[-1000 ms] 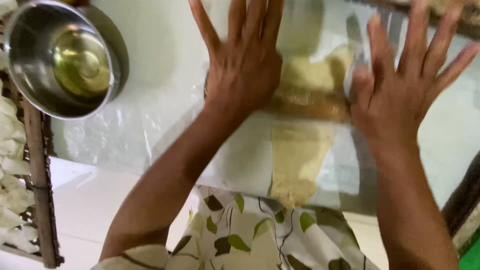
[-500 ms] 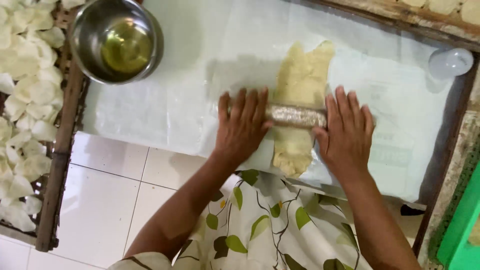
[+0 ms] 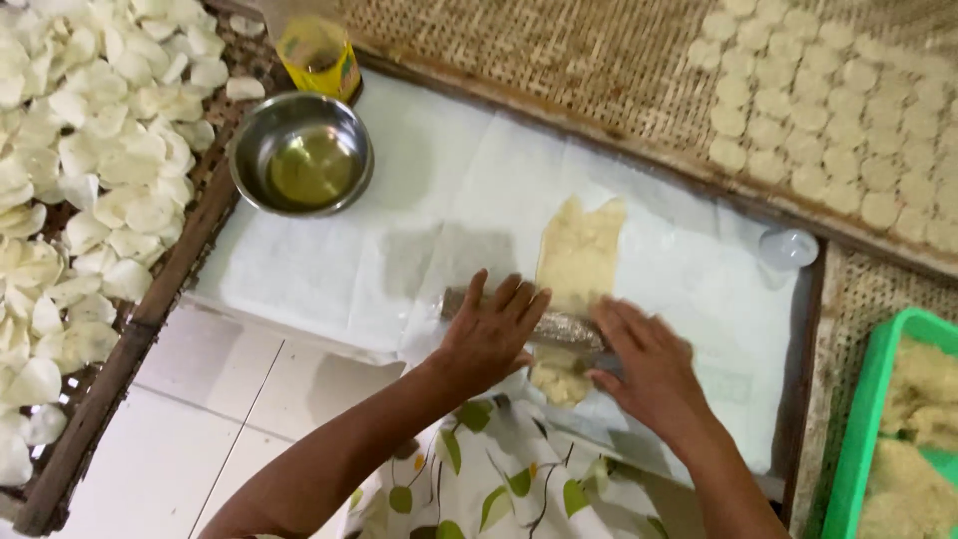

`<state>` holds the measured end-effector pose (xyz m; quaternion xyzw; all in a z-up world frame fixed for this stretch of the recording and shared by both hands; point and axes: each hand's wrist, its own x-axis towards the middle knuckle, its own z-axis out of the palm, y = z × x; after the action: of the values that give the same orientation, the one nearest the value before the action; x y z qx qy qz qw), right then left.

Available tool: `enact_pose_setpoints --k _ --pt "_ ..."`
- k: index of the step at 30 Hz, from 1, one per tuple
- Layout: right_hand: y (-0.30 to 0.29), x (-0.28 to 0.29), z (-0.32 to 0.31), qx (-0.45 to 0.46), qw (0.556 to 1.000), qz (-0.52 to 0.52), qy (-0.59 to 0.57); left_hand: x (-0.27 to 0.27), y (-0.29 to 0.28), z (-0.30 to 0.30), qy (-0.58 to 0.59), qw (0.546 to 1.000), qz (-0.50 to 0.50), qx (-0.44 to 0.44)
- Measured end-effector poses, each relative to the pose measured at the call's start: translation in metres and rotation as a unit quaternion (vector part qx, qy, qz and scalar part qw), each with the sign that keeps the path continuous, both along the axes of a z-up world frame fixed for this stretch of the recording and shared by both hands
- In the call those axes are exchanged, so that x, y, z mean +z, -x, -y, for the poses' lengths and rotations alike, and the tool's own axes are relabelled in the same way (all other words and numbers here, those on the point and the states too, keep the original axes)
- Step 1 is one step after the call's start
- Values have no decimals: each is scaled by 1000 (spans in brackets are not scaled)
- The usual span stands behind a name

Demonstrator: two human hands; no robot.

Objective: Rolling out dough on a flat surface using a rolling pin.

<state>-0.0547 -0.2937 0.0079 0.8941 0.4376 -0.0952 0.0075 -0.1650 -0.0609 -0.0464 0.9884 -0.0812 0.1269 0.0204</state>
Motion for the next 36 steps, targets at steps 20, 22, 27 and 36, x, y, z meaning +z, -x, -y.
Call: enact_pose_setpoints --k 20,22,27,36 --pt "-105 -40 -40 -38 985 32 -165 0 -102 -40 90 993 -53 62" --pt "-114 -42 -51 -61 979 76 -179 4 -120 -38 95 986 -68 117" --pt "-145 -41 -72 -82 972 127 -178 37 -162 -60 -53 970 -150 186" --pt "-199 -27 -100 -95 978 101 -154 66 -218 -84 42 963 -188 190"
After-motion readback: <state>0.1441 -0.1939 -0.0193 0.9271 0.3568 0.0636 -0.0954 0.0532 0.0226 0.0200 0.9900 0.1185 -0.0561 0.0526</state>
